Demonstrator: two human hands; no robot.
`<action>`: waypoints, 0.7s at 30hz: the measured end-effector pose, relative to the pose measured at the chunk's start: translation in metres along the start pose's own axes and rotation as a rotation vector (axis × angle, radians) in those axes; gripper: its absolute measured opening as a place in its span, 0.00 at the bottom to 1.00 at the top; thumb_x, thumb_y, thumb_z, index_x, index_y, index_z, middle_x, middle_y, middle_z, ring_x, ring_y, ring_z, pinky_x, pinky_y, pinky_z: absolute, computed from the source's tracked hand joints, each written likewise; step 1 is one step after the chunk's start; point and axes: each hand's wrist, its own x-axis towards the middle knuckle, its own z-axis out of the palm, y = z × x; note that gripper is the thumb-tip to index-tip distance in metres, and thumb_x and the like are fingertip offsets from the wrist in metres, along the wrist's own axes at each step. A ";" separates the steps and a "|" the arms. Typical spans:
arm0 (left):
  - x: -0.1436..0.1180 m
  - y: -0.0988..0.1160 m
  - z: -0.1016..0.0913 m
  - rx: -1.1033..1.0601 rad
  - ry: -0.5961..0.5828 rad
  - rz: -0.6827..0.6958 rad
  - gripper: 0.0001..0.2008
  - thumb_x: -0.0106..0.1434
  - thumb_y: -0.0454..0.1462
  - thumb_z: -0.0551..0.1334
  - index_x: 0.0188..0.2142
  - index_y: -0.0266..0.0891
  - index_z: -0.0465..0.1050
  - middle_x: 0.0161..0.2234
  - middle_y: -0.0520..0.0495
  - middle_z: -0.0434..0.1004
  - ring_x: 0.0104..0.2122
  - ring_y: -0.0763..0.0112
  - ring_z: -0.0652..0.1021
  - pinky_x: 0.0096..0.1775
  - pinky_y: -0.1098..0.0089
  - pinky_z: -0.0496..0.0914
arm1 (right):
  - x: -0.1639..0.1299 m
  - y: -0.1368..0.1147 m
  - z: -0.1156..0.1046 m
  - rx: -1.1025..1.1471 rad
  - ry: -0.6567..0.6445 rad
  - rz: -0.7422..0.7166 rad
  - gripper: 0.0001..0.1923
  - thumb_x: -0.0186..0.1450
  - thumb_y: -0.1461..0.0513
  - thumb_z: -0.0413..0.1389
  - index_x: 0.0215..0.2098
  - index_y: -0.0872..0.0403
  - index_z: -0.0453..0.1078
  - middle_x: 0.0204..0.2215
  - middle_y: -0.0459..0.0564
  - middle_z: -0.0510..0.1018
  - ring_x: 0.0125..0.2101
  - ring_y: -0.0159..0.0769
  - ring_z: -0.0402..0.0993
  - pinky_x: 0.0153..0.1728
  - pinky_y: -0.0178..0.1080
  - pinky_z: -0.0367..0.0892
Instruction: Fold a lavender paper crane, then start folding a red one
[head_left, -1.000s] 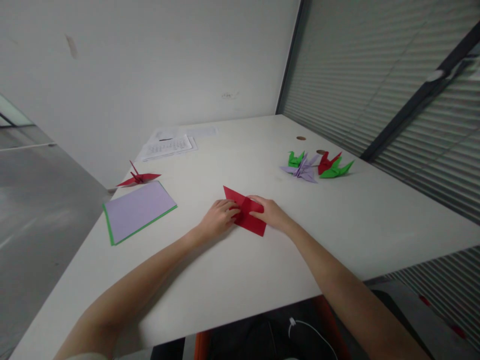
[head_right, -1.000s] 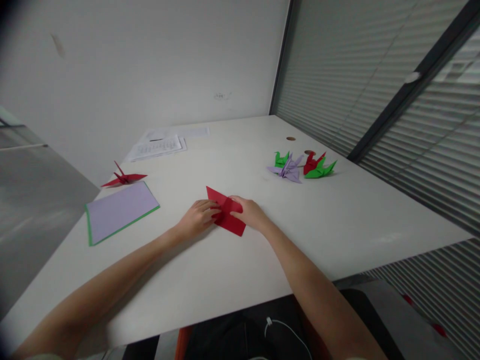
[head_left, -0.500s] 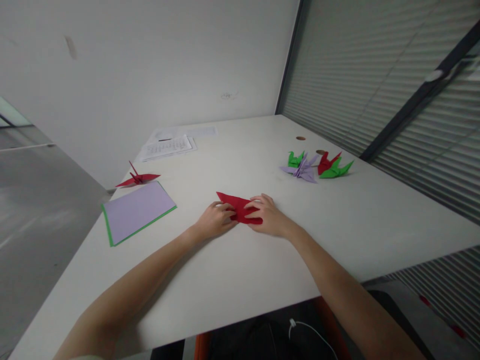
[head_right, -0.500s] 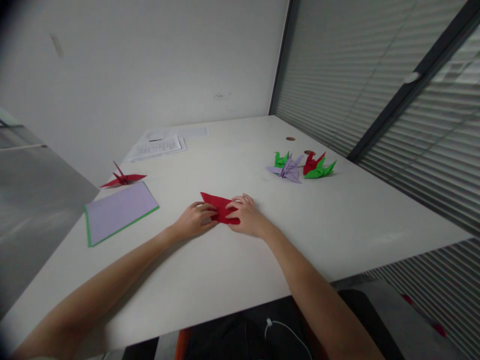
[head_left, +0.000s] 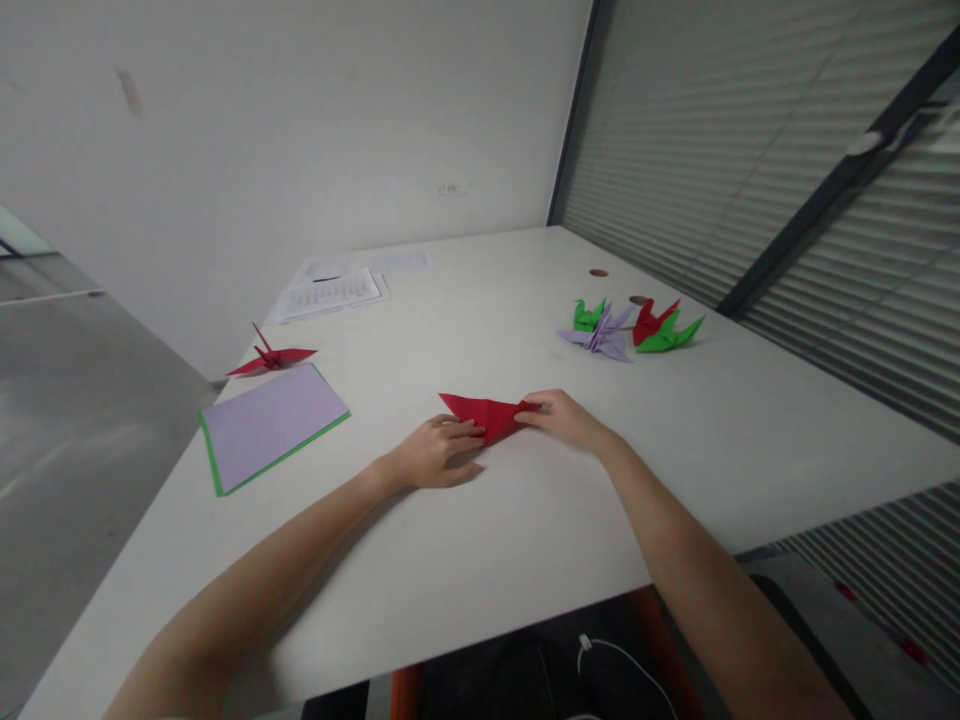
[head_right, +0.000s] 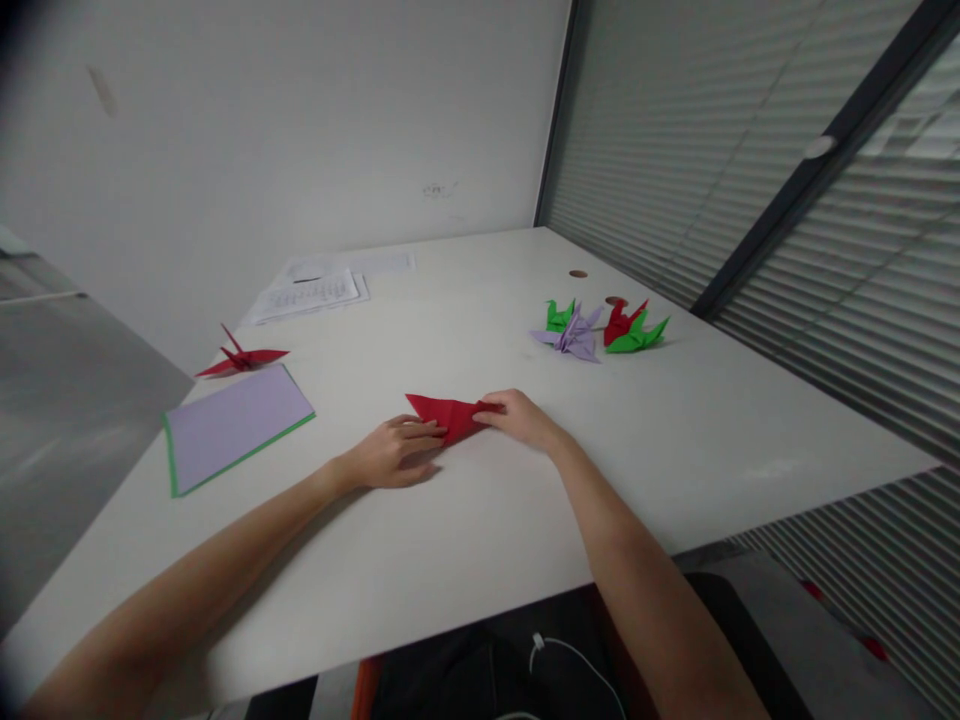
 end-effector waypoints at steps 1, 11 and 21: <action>0.001 0.003 -0.001 -0.006 -0.028 0.029 0.20 0.67 0.46 0.56 0.52 0.37 0.72 0.55 0.37 0.72 0.53 0.56 0.74 0.56 0.54 0.66 | 0.001 0.002 0.000 0.010 0.023 0.008 0.17 0.64 0.51 0.54 0.31 0.56 0.74 0.26 0.48 0.78 0.29 0.37 0.73 0.31 0.38 0.66; 0.003 0.003 -0.002 -0.081 -0.055 0.052 0.18 0.66 0.43 0.56 0.50 0.36 0.74 0.50 0.37 0.75 0.52 0.56 0.74 0.56 0.55 0.66 | 0.012 0.009 0.030 -0.289 0.263 0.235 0.07 0.63 0.58 0.58 0.36 0.51 0.74 0.36 0.50 0.81 0.37 0.39 0.75 0.42 0.41 0.63; 0.004 0.003 -0.002 -0.057 -0.038 0.120 0.15 0.62 0.36 0.56 0.47 0.36 0.73 0.51 0.37 0.73 0.52 0.55 0.73 0.56 0.53 0.65 | 0.014 0.009 0.037 -0.463 0.294 0.276 0.09 0.63 0.54 0.58 0.37 0.50 0.74 0.35 0.49 0.81 0.38 0.41 0.75 0.46 0.45 0.58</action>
